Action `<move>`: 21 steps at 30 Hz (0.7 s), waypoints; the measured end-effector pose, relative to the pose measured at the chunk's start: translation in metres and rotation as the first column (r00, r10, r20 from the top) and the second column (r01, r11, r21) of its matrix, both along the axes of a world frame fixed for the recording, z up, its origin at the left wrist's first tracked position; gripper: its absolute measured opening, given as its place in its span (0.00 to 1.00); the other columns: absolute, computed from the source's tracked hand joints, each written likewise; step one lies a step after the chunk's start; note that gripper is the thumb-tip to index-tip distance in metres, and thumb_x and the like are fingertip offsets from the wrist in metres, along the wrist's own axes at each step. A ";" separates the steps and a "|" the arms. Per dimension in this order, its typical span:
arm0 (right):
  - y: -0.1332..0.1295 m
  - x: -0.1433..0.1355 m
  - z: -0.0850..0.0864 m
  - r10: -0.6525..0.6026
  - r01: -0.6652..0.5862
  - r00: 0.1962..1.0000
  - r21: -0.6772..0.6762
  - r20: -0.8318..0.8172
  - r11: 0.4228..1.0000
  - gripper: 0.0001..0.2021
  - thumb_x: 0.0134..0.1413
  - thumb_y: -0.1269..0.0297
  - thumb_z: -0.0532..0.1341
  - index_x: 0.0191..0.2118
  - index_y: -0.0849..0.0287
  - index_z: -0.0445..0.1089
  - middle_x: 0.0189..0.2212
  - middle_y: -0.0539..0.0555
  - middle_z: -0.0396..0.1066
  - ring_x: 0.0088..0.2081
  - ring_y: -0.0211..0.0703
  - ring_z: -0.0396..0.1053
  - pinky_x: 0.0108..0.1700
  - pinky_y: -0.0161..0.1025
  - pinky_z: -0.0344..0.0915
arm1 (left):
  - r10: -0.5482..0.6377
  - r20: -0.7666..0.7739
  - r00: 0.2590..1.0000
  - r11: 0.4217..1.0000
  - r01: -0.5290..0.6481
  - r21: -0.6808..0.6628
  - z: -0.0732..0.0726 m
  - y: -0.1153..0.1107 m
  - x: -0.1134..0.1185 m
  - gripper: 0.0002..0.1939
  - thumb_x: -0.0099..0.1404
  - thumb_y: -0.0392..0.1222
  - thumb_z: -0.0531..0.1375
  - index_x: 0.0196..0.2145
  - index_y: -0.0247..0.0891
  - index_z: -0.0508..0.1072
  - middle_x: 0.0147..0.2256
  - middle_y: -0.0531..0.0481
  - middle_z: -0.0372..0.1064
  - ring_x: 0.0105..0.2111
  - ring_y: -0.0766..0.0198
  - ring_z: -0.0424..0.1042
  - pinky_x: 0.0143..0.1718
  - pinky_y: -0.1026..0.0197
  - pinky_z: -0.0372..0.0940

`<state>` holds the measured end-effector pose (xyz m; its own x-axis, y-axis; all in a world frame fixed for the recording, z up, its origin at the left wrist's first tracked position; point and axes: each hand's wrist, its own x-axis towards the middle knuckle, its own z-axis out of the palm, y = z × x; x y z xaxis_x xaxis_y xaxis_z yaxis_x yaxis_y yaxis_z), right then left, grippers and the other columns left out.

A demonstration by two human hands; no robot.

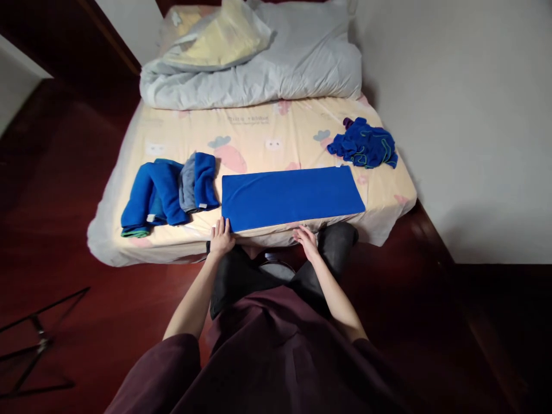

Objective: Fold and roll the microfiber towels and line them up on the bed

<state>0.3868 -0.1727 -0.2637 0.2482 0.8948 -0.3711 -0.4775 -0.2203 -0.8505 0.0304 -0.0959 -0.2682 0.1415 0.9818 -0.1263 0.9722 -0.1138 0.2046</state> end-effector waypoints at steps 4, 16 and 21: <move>0.013 -0.002 -0.006 -0.083 0.079 0.994 -0.051 -0.074 0.996 0.26 0.45 0.54 0.76 0.49 0.57 0.74 0.40 0.55 0.82 0.35 0.41 0.79 0.41 0.39 0.75 | 0.009 -0.035 0.999 0.997 -0.012 -0.070 0.016 0.010 0.005 0.47 0.58 0.38 0.54 0.74 0.23 0.51 0.74 0.28 0.42 0.75 0.39 0.44 0.72 0.35 0.45; 0.042 -0.009 -0.006 -0.064 0.019 0.971 -0.192 -0.232 0.981 0.18 0.52 0.55 0.74 0.43 0.57 0.72 0.42 0.54 0.80 0.37 0.39 0.78 0.43 0.38 0.75 | -0.177 0.016 0.984 0.979 0.177 -0.105 0.068 0.110 0.111 0.26 0.68 0.39 0.50 0.60 0.33 0.75 0.64 0.36 0.66 0.64 0.40 0.63 0.65 0.41 0.60; 0.054 -0.010 -0.018 -0.109 0.025 0.956 -0.295 -0.273 0.955 0.15 0.55 0.54 0.72 0.40 0.54 0.69 0.46 0.56 0.81 0.34 0.37 0.75 0.41 0.38 0.75 | -0.458 0.152 0.876 0.863 0.479 -0.160 0.059 0.195 0.207 0.26 0.68 0.38 0.53 0.61 0.38 0.74 0.68 0.43 0.62 0.67 0.51 0.60 0.68 0.49 0.58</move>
<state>0.3770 -0.1192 -0.2818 0.1506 0.7256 -0.6714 -0.7113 -0.3922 -0.5833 0.2370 0.0989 -0.2095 0.6018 0.7554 -0.2592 0.7851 -0.5000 0.3656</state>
